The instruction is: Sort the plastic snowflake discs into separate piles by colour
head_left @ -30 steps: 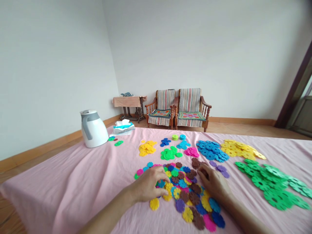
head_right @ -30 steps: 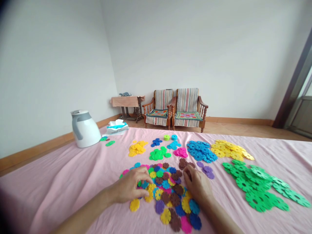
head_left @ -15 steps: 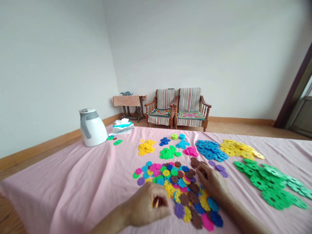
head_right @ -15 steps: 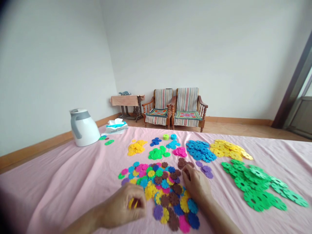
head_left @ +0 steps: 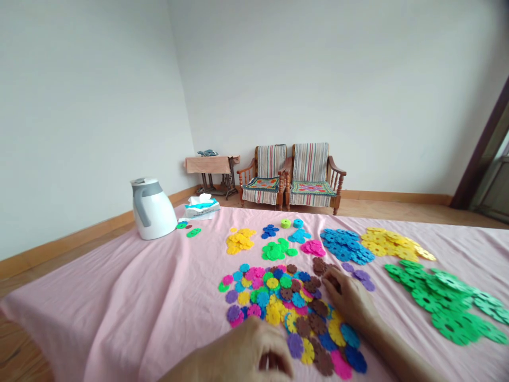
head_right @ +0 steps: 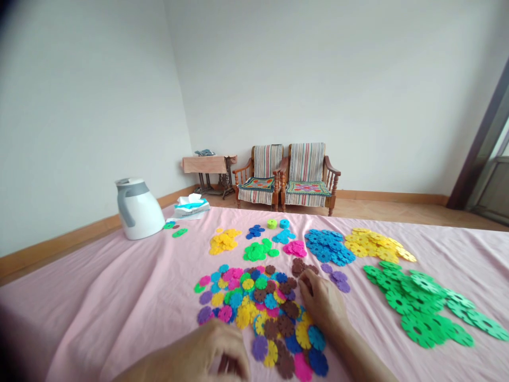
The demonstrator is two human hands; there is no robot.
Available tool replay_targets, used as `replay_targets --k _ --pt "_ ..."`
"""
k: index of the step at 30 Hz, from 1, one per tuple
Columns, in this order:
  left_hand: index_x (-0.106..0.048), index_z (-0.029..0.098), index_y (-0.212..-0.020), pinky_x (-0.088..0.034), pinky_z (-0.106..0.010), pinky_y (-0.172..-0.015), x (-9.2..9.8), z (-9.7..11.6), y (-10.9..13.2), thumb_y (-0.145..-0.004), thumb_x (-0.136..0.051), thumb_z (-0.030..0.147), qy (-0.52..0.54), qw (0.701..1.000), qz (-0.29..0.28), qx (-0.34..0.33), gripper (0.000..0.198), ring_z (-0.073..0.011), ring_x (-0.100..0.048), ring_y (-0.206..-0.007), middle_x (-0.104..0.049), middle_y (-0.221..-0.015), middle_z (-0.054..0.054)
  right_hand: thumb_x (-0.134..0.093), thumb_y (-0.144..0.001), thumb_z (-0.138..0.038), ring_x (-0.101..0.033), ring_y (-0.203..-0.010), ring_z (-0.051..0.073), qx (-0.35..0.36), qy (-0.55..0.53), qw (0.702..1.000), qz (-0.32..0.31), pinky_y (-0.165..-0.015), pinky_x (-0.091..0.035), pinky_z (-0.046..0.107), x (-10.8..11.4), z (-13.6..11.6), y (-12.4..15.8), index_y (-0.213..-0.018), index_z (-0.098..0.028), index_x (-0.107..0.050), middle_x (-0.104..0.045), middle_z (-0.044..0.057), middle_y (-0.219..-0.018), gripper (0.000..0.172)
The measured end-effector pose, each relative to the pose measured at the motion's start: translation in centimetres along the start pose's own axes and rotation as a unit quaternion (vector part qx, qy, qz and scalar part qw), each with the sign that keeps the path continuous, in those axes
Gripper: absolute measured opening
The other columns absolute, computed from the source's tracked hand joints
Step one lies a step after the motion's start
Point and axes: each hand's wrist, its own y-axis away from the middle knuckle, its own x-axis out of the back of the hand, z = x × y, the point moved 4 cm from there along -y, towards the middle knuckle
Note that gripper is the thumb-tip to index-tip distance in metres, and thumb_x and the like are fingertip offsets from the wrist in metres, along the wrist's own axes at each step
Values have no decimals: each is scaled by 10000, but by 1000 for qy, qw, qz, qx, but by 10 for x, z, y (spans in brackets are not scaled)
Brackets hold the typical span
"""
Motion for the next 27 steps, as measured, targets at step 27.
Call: replay_targets --k 27 --pt "-669 168 -810 -432 -239 -646 22 -60 -12 -861 -499 218 -92 953 287 -8 185 -140 -565 -680 -645 -736 -49 -395 -870 -332 -620 -654 181 2 -6 1000 -16 -570 -374 260 1 -3 -1 -774 -243 -537 -655 -6 -707 193"
